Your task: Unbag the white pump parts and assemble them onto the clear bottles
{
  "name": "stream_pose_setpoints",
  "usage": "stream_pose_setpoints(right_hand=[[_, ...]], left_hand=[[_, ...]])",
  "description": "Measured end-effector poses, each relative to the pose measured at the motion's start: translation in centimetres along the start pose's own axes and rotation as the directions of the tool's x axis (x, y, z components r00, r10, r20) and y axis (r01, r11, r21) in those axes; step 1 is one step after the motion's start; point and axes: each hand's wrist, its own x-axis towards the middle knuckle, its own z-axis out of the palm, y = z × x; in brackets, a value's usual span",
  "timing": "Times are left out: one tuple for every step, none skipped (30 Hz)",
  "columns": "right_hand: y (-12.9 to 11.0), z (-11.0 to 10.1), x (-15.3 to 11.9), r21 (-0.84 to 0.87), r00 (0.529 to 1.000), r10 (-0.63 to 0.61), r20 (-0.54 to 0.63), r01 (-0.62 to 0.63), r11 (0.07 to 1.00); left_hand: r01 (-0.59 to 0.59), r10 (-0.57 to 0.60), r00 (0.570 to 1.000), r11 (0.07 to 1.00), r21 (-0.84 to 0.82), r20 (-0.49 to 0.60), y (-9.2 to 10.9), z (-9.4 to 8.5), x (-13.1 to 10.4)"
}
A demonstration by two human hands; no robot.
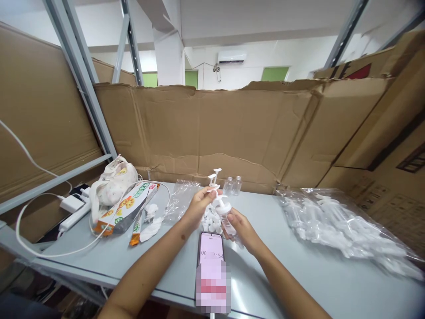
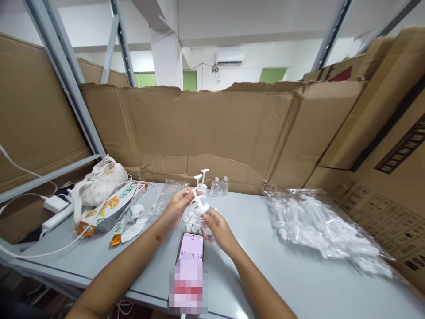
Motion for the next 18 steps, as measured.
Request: stream_pose_setpoints(right_hand=[[-0.1, -0.1, 0.0, -0.009, 1.0, 0.006, 0.016, -0.006, 1.0], [-0.1, -0.3, 0.0, -0.021, 1.0, 0.017, 0.026, -0.016, 1.0], [-0.2, -0.4, 0.0, -0.035, 0.999, 0.03, 0.024, -0.029, 0.999], [-0.3, -0.7, 0.0, -0.049, 0.999, 0.043, 0.008, -0.043, 0.998], [-0.5, -0.9, 0.1, -0.062, 0.998, 0.052, -0.022, -0.054, 0.997], [-0.6, -1.2, 0.1, -0.075, 0.997, 0.054, -0.063, -0.059, 0.995], [-0.8, -1.5, 0.2, -0.086, 0.993, 0.052, -0.106, -0.062, 0.994], [-0.9, -1.8, 0.3, -0.092, 0.987, 0.051, -0.153, -0.066, 0.994], [-1.0, -2.0, 0.3, -0.095, 0.979, 0.054, -0.199, -0.074, 0.993], [-1.1, -2.3, 0.4, -0.095, 0.969, 0.061, -0.241, -0.086, 0.992], [-1.2, -2.5, 0.4, -0.093, 0.959, 0.069, -0.275, -0.098, 0.991], [-1.3, -2.7, 0.5, -0.091, 0.951, 0.078, -0.299, -0.109, 0.99], [-1.3, -2.9, 0.5, -0.09, 0.946, 0.082, -0.314, -0.116, 0.989], [-1.3, -3.0, 0.5, -0.092, 0.944, 0.08, -0.321, -0.115, 0.989], [-1.2, -3.0, 0.6, -0.099, 0.945, 0.073, -0.32, -0.11, 0.989], [-1.2, -3.1, 0.6, -0.107, 0.947, 0.064, -0.316, -0.102, 0.989], [-1.2, -3.1, 0.6, -0.115, 0.949, 0.053, -0.311, -0.093, 0.989], [-1.1, -3.1, 0.6, -0.122, 0.952, 0.042, -0.305, -0.082, 0.989]], left_hand=[[-0.026, 0.027, 0.999, 1.0, 0.014, -0.031, 0.4, -0.3, 0.4], [-0.049, 0.05, 0.996, 0.999, 0.017, -0.069, 0.9, -0.7, 0.9], [-0.072, 0.073, 0.99, 0.997, 0.007, -0.12, 1.5, -1.1, 1.3], [-0.093, 0.09, 0.979, 0.996, -0.009, -0.182, 2.1, -1.5, 1.8], [-0.119, 0.113, 0.963, 0.993, -0.013, -0.243, 2.6, -2.0, 2.2], [-0.156, 0.149, 0.944, 0.988, 0.0, -0.294, 3.1, -2.4, 2.7], [-0.188, 0.183, 0.926, 0.982, 0.018, -0.33, 3.4, -2.9, 3.1], [-0.214, 0.217, 0.911, 0.976, 0.048, -0.351, 3.6, -3.3, 3.5], [-0.229, 0.245, 0.901, 0.969, 0.089, -0.358, 3.5, -3.7, 4.0], [-0.23, 0.267, 0.897, 0.963, 0.144, -0.354, 3.3, -4.0, 4.4], [-0.216, 0.282, 0.898, 0.951, 0.22, -0.338, 2.8, -4.2, 4.8], [-0.19, 0.288, 0.905, 0.933, 0.306, -0.314, 2.1, -4.4, 5.2], [-0.156, 0.289, 0.913, 0.899, 0.41, -0.287, 1.3, -4.6, 5.6], [-0.122, 0.288, 0.925, 0.843, 0.524, -0.248, 0.4, -4.7, 5.9], [-0.109, 0.278, 0.934, 0.82, 0.561, -0.224, -0.5, -4.8, 6.2], [-0.103, 0.272, 0.94, 0.802, 0.588, -0.206, -1.4, -4.9, 6.5], [-0.098, 0.265, 0.946, 0.784, 0.613, -0.187, -2.1, -4.9, 6.8], [-0.093, 0.258, 0.95, 0.771, 0.631, -0.176, -2.9, -5.0, 7.0]])
